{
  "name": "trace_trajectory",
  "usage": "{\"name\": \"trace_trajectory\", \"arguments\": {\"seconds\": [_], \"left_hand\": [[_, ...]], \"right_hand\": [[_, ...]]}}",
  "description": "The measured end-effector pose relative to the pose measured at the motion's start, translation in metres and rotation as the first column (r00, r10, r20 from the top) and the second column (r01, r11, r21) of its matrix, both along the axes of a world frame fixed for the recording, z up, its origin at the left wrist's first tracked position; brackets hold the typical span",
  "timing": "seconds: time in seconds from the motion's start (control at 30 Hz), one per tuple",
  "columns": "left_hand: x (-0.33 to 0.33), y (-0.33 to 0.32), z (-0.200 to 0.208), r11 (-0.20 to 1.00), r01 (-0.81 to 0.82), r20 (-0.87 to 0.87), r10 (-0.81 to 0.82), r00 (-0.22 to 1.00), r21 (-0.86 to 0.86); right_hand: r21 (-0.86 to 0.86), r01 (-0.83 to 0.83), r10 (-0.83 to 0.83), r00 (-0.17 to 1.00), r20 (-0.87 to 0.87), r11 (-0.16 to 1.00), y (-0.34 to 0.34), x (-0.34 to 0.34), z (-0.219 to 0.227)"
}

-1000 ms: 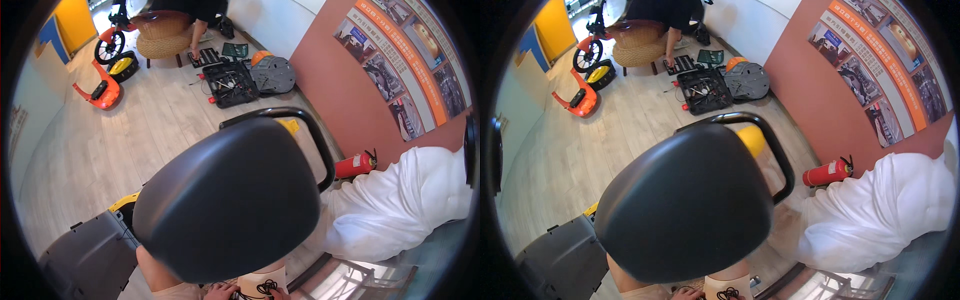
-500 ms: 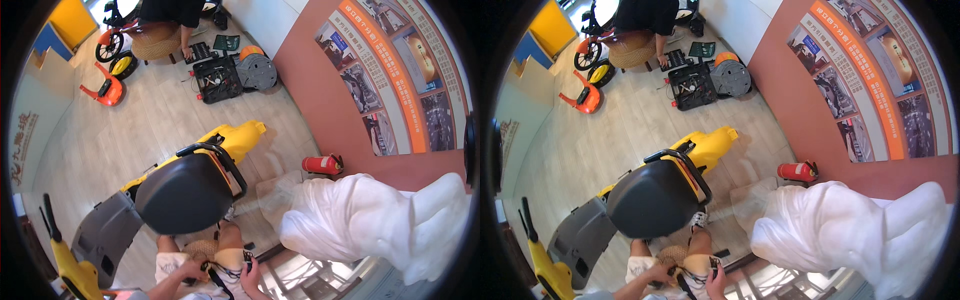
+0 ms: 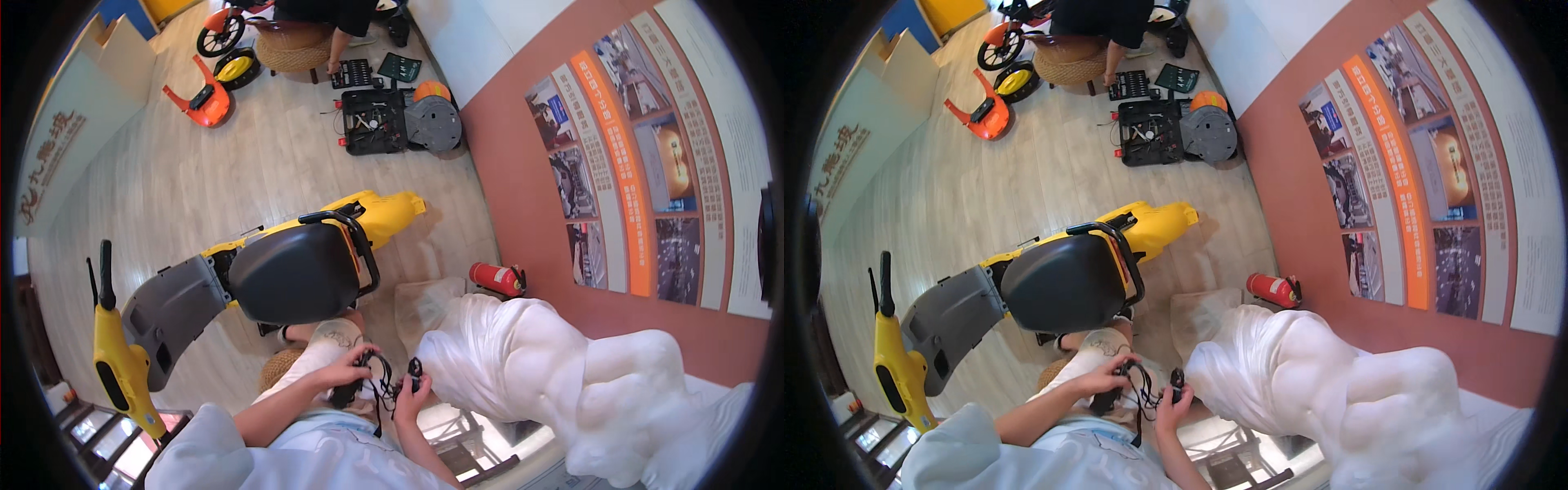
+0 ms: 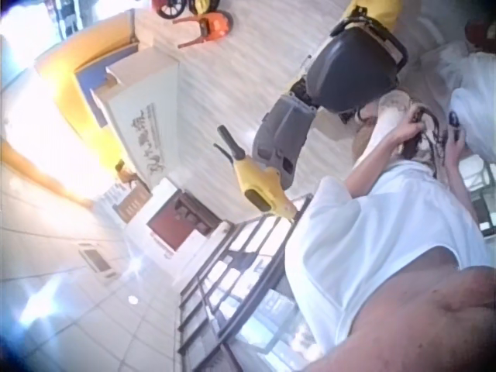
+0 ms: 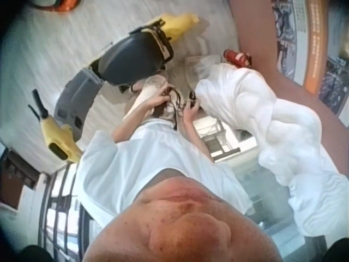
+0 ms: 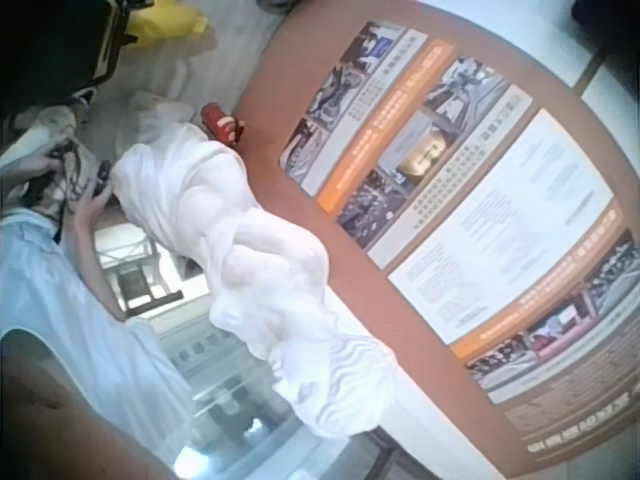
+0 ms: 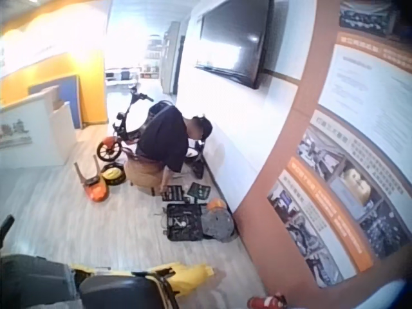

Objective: Organizing cables and securing them with zip ties for an electronic component on a scooter.

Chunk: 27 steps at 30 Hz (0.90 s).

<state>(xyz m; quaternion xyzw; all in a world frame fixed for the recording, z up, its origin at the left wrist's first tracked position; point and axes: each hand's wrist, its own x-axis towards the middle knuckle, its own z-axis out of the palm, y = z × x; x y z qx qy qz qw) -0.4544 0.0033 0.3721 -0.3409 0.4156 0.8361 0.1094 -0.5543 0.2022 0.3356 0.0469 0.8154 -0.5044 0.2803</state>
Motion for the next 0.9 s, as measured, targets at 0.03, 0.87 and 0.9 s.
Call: {"name": "trace_trajectory", "arguments": {"seconds": [0.03,0.87,0.9], "left_hand": [[-0.001,-0.004,-0.006,0.998,-0.057,0.01,0.057,0.998,0.018],[-0.076,-0.143,0.037,0.887,-0.442,-0.215,0.41,0.886,-0.133],[-0.089,-0.149,0.05,0.886,-0.443,-0.239,0.403,0.883,-0.14]], "right_hand": [[-0.048,-0.01,0.011,1.0,0.024,0.999,-0.018,-0.01,0.017],[-0.597,-0.468,0.662,0.734,0.148,0.652,-0.325,-0.145,0.242],[-0.603,-0.516,0.717,0.683,0.14,0.609,-0.332,-0.16,0.238]]}}
